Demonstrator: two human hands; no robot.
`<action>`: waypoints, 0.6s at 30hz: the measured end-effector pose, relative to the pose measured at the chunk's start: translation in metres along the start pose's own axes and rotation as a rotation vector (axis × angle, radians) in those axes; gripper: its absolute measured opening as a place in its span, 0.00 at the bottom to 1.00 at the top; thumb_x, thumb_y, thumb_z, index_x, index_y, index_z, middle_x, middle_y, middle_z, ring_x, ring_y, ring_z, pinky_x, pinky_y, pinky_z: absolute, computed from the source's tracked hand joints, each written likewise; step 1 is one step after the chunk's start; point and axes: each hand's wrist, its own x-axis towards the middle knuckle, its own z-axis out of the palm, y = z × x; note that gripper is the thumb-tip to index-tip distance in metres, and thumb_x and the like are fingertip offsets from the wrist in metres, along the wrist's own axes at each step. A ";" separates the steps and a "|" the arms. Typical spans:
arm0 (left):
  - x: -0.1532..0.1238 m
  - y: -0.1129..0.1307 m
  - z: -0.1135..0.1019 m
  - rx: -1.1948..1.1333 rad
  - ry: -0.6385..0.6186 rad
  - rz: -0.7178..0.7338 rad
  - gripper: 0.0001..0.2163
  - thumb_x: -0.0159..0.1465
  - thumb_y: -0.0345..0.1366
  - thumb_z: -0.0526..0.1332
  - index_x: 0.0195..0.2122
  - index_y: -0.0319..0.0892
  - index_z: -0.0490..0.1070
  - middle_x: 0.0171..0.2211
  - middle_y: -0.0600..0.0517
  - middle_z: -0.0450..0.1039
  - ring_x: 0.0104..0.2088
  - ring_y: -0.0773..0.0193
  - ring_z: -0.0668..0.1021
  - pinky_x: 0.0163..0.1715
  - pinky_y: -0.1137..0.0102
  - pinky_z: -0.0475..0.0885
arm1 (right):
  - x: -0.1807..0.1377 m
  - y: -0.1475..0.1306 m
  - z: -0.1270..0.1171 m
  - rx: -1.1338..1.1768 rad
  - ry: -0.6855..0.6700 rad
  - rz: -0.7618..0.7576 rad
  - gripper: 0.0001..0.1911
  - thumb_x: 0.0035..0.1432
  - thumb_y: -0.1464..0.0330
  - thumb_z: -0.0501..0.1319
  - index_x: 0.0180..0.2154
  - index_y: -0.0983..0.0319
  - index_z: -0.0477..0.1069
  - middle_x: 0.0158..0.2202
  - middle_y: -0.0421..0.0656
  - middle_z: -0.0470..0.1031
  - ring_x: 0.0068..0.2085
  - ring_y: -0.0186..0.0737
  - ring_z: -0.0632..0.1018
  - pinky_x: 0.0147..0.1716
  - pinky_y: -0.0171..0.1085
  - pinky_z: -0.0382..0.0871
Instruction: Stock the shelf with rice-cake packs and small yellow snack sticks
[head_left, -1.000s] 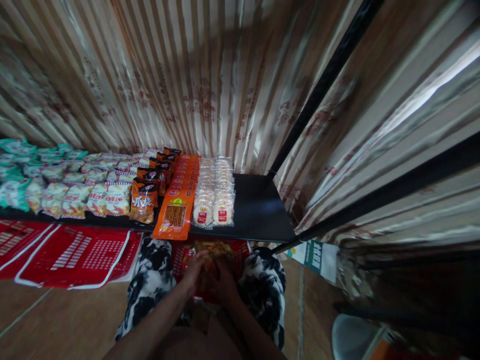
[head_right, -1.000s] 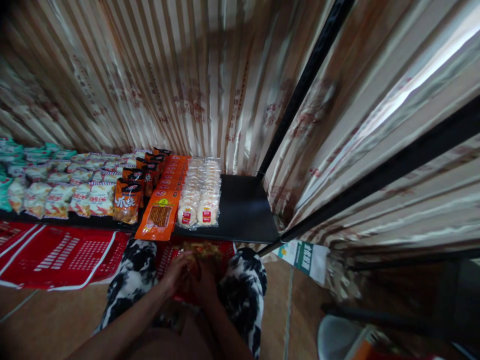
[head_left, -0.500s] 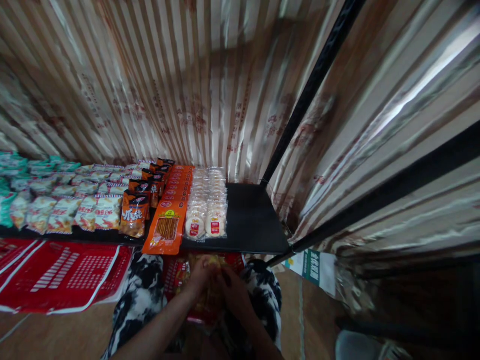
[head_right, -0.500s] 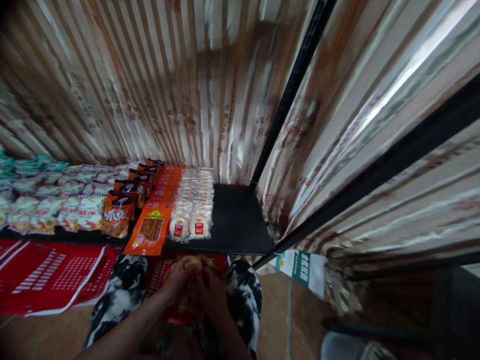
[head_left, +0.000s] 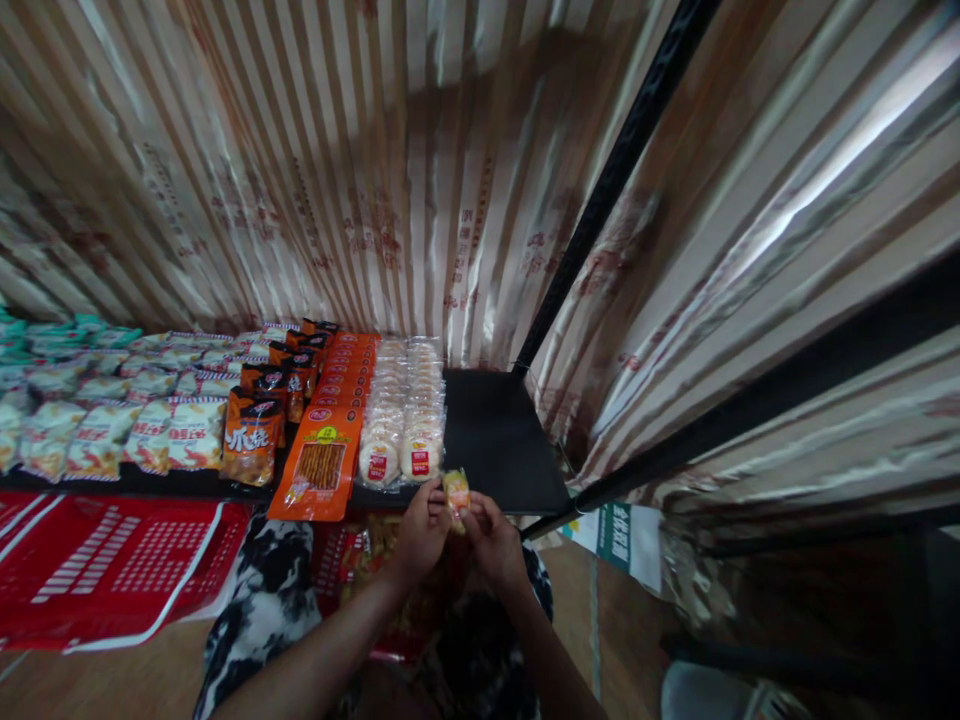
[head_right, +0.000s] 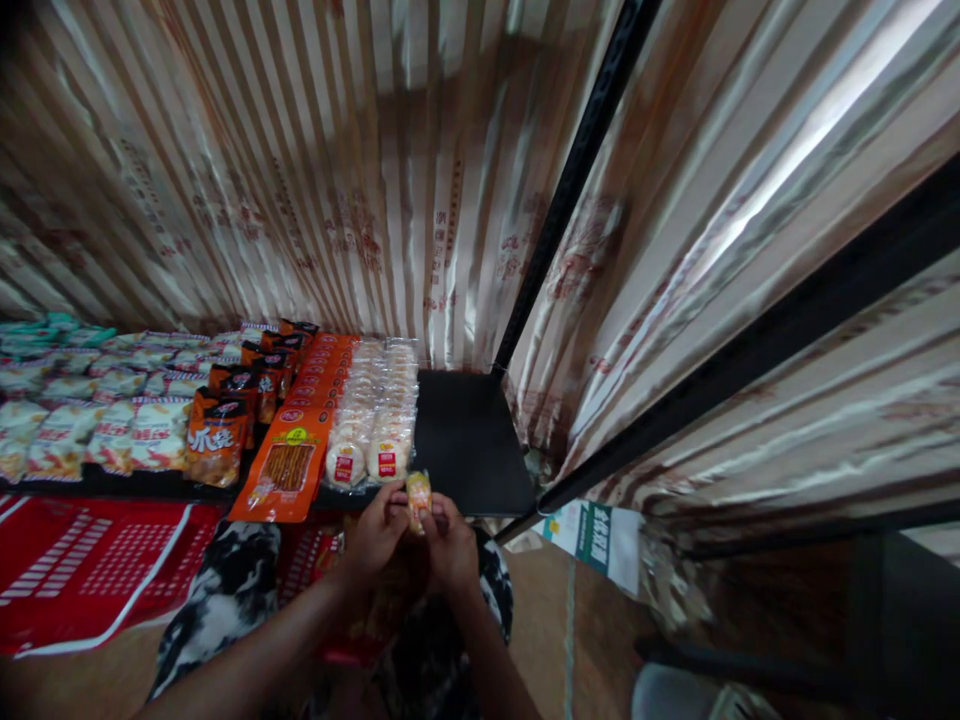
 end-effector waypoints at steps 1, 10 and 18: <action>-0.001 0.002 0.002 0.007 0.004 0.028 0.17 0.55 0.32 0.58 0.47 0.40 0.66 0.43 0.46 0.71 0.38 0.63 0.74 0.41 0.70 0.69 | 0.003 0.000 -0.002 0.012 0.006 -0.003 0.19 0.55 0.58 0.54 0.45 0.60 0.67 0.39 0.45 0.78 0.39 0.41 0.78 0.39 0.37 0.72; 0.013 0.011 0.024 0.210 0.023 0.127 0.14 0.55 0.30 0.54 0.43 0.41 0.68 0.43 0.45 0.68 0.45 0.57 0.71 0.46 0.64 0.68 | 0.028 0.006 -0.012 -0.051 0.054 -0.001 0.18 0.54 0.59 0.54 0.43 0.61 0.70 0.38 0.46 0.77 0.38 0.41 0.78 0.41 0.38 0.71; 0.038 0.013 0.040 0.292 0.015 0.097 0.16 0.53 0.28 0.55 0.43 0.39 0.70 0.43 0.44 0.69 0.46 0.55 0.70 0.50 0.65 0.62 | 0.049 0.008 -0.024 -0.413 0.173 -0.090 0.16 0.53 0.61 0.55 0.41 0.59 0.73 0.34 0.43 0.74 0.32 0.37 0.75 0.35 0.35 0.69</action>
